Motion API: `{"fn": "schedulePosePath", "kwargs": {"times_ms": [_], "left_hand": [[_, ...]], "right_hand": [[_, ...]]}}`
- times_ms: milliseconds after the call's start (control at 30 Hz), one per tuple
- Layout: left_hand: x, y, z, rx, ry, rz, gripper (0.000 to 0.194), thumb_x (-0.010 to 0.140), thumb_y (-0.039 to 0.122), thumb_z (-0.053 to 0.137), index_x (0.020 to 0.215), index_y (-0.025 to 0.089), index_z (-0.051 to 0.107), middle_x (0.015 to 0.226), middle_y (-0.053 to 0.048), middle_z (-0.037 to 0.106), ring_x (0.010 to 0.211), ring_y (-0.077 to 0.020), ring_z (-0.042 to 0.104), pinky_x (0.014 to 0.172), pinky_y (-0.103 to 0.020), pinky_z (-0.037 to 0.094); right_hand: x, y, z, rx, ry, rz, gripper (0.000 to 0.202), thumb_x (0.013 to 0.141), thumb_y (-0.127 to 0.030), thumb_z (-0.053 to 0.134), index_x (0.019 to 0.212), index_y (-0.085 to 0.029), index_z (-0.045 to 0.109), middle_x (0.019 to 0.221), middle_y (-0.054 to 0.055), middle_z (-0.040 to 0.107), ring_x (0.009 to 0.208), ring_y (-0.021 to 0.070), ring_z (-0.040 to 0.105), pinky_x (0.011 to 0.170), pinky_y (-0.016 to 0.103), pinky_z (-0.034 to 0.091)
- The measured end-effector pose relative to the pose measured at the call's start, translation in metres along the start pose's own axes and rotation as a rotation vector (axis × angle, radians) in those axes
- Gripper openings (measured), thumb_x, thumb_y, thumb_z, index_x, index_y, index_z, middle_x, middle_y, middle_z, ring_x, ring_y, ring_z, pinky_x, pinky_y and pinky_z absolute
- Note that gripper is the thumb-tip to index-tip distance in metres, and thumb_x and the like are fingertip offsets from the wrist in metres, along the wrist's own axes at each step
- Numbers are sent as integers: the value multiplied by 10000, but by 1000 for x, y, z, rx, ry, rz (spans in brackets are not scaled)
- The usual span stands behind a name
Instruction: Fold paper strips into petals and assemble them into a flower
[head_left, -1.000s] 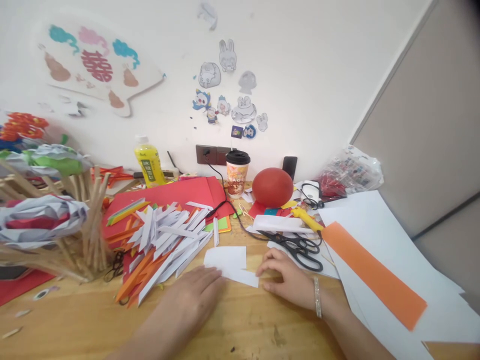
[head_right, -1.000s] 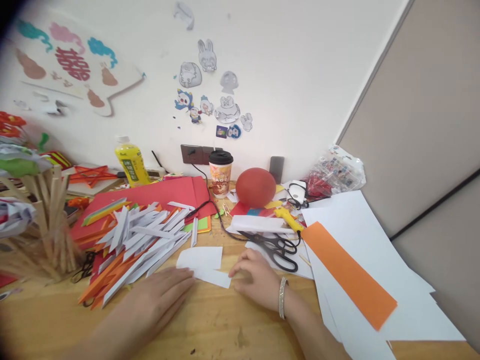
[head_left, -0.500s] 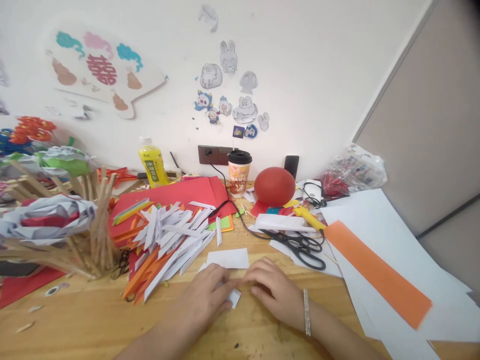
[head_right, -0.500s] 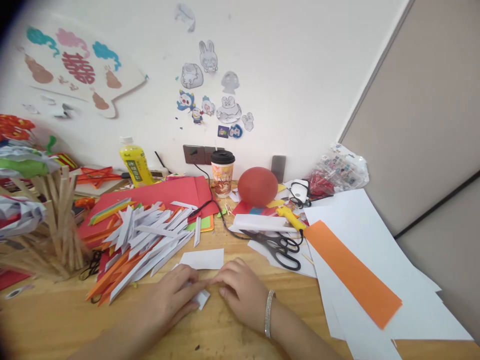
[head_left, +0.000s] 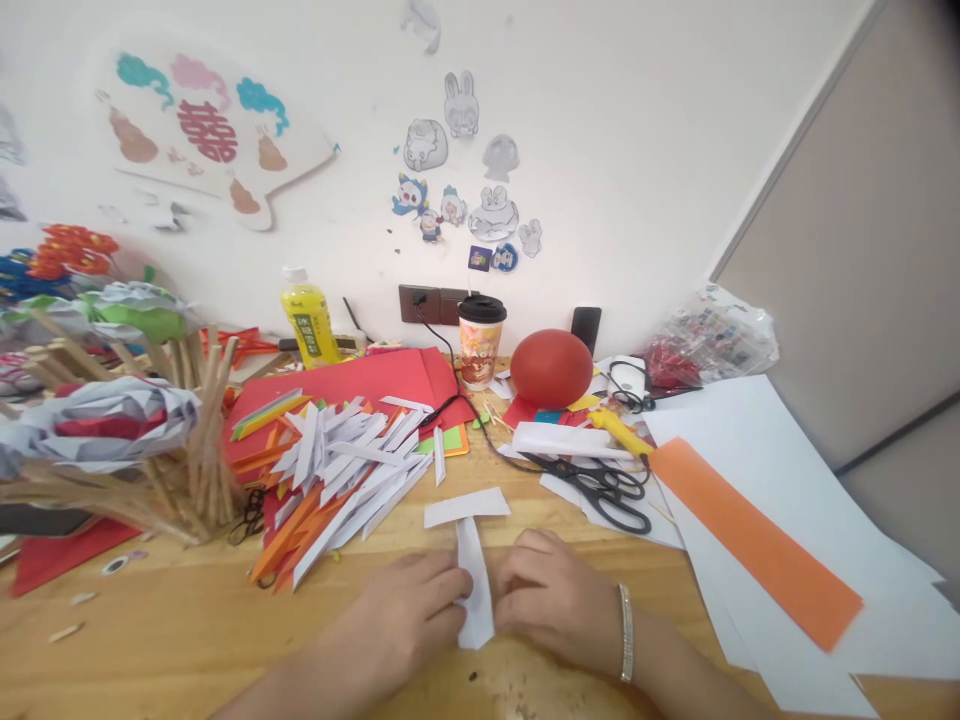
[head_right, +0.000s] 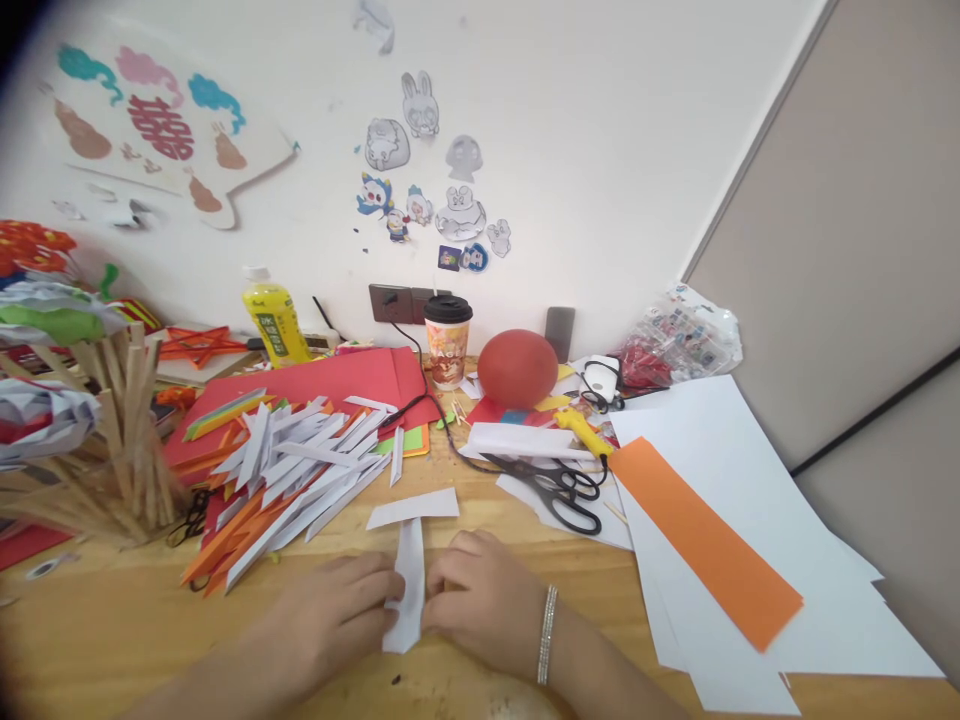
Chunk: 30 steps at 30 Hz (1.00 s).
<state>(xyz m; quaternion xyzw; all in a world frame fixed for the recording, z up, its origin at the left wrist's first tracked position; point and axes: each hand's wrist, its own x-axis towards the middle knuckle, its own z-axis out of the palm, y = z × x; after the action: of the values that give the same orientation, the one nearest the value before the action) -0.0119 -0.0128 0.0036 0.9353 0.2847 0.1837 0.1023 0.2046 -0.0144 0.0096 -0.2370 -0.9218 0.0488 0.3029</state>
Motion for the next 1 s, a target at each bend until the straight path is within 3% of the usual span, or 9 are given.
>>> {"fn": "schedulePosePath", "kwargs": {"times_ms": [167, 267, 367, 567, 833, 1000], "left_hand": [[4, 0, -11, 17, -64, 47, 243, 947, 217, 354, 830, 203, 567, 799, 22, 585, 736, -131, 511, 656, -229, 364], [3, -2, -10, 74, -21, 131, 295, 963, 238, 308, 850, 205, 579, 806, 7, 594, 741, -143, 508, 671, -240, 372], [1, -5, -5, 112, 22, 187, 315, 964, 223, 291, 846, 202, 582, 809, -9, 594, 751, -154, 507, 696, -250, 379], [1, -4, -12, -31, -1, 115, 260, 947, 225, 347, 904, 205, 602, 850, -20, 604, 801, -152, 527, 751, -257, 408], [3, -12, -11, -323, -66, 156, 161, 858, 201, 521, 836, 267, 667, 901, -20, 630, 918, -153, 555, 842, -298, 419], [5, -11, -7, -415, -48, 98, 129, 838, 215, 561, 794, 260, 674, 879, -18, 638, 904, -152, 562, 839, -300, 421]], "right_hand": [[0, 1, 5, -32, -97, 27, 145, 879, -179, 462, 817, -197, 591, 849, 12, 616, 771, 144, 460, 710, 269, 388], [0, 1, 7, -29, -95, 45, 108, 863, -218, 509, 928, -214, 595, 899, 17, 612, 789, 150, 458, 731, 276, 391], [-1, 0, 9, -35, -73, 42, 104, 869, -233, 519, 913, -256, 610, 904, -1, 608, 800, 144, 457, 744, 272, 380], [-4, 3, 7, -44, -98, 43, 128, 861, -247, 539, 768, -217, 622, 876, 7, 586, 808, 142, 446, 740, 270, 372], [-2, 15, 3, 164, -304, 118, 91, 744, -323, 689, 802, -256, 708, 946, 15, 543, 822, 134, 456, 772, 255, 409], [-2, 18, 5, 281, -272, 200, 118, 667, -289, 755, 765, -234, 719, 942, 3, 566, 813, 124, 481, 794, 261, 417]]}}
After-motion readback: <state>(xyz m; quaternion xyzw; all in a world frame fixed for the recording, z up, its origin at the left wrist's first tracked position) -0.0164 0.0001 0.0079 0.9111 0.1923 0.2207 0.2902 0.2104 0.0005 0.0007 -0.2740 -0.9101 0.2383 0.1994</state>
